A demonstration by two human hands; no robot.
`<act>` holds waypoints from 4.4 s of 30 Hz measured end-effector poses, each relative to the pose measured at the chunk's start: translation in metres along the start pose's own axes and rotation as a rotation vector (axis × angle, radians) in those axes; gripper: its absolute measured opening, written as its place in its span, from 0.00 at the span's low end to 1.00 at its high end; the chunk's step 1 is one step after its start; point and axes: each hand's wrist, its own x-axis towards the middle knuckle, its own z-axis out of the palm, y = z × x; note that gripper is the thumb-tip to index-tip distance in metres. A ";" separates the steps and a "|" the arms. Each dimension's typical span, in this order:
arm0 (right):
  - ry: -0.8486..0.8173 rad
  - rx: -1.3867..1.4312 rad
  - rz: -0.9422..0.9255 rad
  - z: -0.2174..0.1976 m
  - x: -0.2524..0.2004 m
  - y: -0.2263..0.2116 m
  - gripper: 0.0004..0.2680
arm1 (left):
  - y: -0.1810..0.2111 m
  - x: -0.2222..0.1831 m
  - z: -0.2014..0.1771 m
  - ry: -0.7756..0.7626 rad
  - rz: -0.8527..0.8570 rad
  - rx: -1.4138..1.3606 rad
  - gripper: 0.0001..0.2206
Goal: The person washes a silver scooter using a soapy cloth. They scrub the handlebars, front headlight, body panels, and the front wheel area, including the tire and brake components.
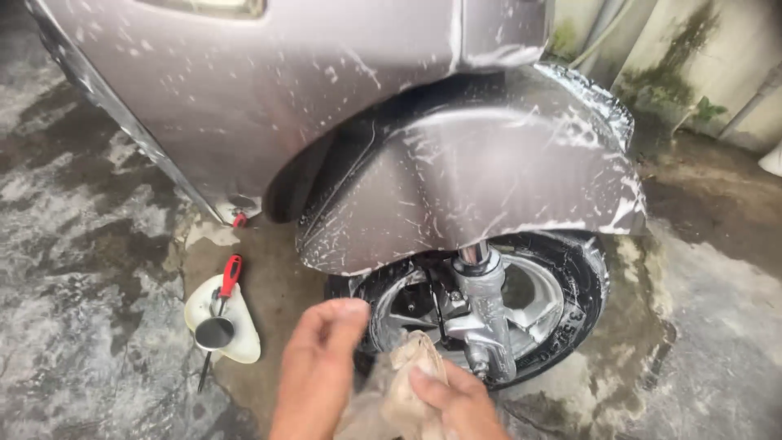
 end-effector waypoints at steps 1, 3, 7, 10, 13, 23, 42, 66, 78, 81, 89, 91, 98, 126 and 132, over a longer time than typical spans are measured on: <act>-0.010 -0.064 -0.066 0.014 -0.031 -0.025 0.08 | 0.003 -0.003 -0.001 -0.159 0.000 0.034 0.15; -0.027 -0.194 -0.194 0.042 -0.089 -0.067 0.09 | -0.001 -0.001 -0.006 -0.314 0.007 0.063 0.20; -0.048 -0.439 -0.453 0.077 -0.167 -0.131 0.11 | 0.008 -0.026 -0.008 -1.101 0.240 -0.363 0.33; -0.060 -0.617 -0.651 0.037 -0.138 -0.152 0.12 | 0.024 -0.047 0.008 -0.976 0.146 -0.425 0.25; 0.072 -1.036 -0.889 0.017 -0.133 -0.182 0.11 | 0.028 -0.057 0.024 -0.795 0.137 -0.438 0.13; -0.093 -0.896 -0.481 -0.016 -0.122 -0.188 0.31 | 0.028 -0.092 0.067 -0.431 0.310 -0.399 0.09; 0.392 -1.045 -1.434 -0.007 -0.076 -0.268 0.14 | 0.097 -0.095 0.099 0.037 1.351 0.359 0.17; 0.090 -0.281 -0.516 -0.038 -0.094 -0.323 0.03 | 0.082 -0.126 0.174 -0.167 1.240 0.772 0.29; 0.183 -0.328 -0.527 -0.044 -0.090 -0.329 0.04 | 0.129 -0.127 0.140 0.256 2.031 1.314 0.05; 0.182 -0.396 -0.488 -0.038 -0.094 -0.332 0.05 | 0.134 -0.129 0.134 0.262 2.087 1.295 0.06; 0.208 -0.488 -0.667 -0.048 -0.078 -0.332 0.05 | 0.152 -0.122 0.144 -0.091 1.297 1.259 0.25; 0.321 -0.597 -0.742 -0.058 -0.063 -0.326 0.07 | 0.142 -0.127 0.142 0.077 1.553 1.346 0.23; 0.443 -1.184 -0.972 -0.062 -0.071 -0.327 0.28 | 0.139 -0.129 0.139 0.308 1.874 1.403 0.17; -0.053 -1.270 -1.239 -0.004 -0.098 -0.268 0.34 | 0.038 -0.106 0.180 0.380 1.634 0.312 0.14; 0.242 -0.863 -0.864 0.005 -0.097 -0.277 0.13 | 0.033 -0.115 0.157 -0.300 0.963 -0.044 0.23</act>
